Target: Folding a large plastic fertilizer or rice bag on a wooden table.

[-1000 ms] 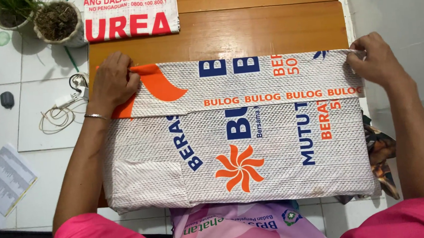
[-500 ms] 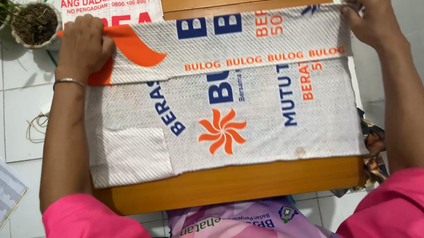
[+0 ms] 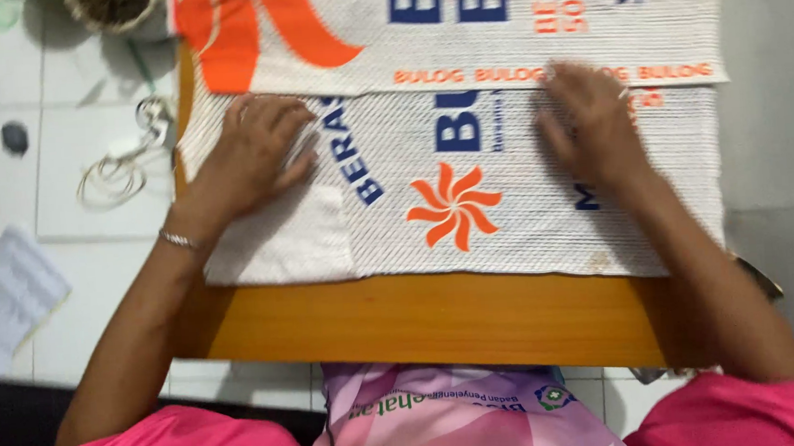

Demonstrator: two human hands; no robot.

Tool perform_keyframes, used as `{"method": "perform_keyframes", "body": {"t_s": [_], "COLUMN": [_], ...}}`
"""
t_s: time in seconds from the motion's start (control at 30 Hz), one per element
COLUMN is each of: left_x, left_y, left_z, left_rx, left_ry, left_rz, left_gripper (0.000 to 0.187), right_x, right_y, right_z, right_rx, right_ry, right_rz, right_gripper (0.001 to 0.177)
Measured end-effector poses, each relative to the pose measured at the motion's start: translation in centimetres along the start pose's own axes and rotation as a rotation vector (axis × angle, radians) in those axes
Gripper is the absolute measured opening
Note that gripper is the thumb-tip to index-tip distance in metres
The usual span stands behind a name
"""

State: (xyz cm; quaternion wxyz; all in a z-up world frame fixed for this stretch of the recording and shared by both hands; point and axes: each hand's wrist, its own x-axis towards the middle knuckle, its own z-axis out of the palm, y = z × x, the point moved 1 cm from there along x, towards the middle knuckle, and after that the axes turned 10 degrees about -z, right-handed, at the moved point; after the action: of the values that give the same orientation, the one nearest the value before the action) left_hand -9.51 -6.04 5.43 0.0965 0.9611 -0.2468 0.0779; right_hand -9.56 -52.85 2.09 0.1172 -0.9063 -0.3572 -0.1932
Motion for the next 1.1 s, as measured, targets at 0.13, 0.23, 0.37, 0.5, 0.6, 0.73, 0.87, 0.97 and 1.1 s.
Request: {"method": "perform_keyframes", "body": {"t_s": [0.13,0.23,0.37,0.5,0.6,0.73,0.87,0.97,1.1], "left_x": [-7.3,-11.5,-12.8,-13.7,-12.9,-10.4,-10.3,-10.4,-10.4], "left_y": [0.6,-1.3,1.5,2.7,3.4,5.9,5.9,5.7,5.9], "left_z": [-2.6,-2.7,-5.0,-3.3,-0.6,2.7,2.5,2.3,1.9], "left_rx": [0.023,-0.082,-0.280,-0.244,-0.125,-0.128,-0.094,-0.109,-0.105], "left_ry": [0.012,-0.061,-0.150,-0.027,0.149,0.132,0.034,0.036,0.014], "left_rz": [-0.195,-0.605,-0.952,-1.010,-0.789,-0.359,-0.367,-0.369,-0.358], "left_gripper": [0.060,0.070,0.064,0.042,0.027,0.057,0.074,0.082,0.088], "right_x": [3.4,6.1,10.7,12.0,12.1,10.9,8.7,5.6,-0.4], "right_y": [-11.1,-16.0,-19.8,-21.9,-23.0,-23.7,-21.9,-20.2,-16.7], "right_z": [1.1,2.9,5.1,7.2,7.3,7.4,5.9,3.5,0.4], "right_rx": [0.370,0.398,0.342,0.307,0.317,0.351,0.270,0.233,0.153], "right_ry": [-0.054,-0.097,-0.127,-0.145,-0.145,-0.145,-0.247,-0.318,-0.297], "right_rz": [-0.197,-0.252,-0.259,-0.263,-0.295,-0.376,-0.329,-0.218,0.039], "right_gripper": [0.045,0.048,0.046,0.037,0.039,0.057,0.060,0.062,0.066]}}
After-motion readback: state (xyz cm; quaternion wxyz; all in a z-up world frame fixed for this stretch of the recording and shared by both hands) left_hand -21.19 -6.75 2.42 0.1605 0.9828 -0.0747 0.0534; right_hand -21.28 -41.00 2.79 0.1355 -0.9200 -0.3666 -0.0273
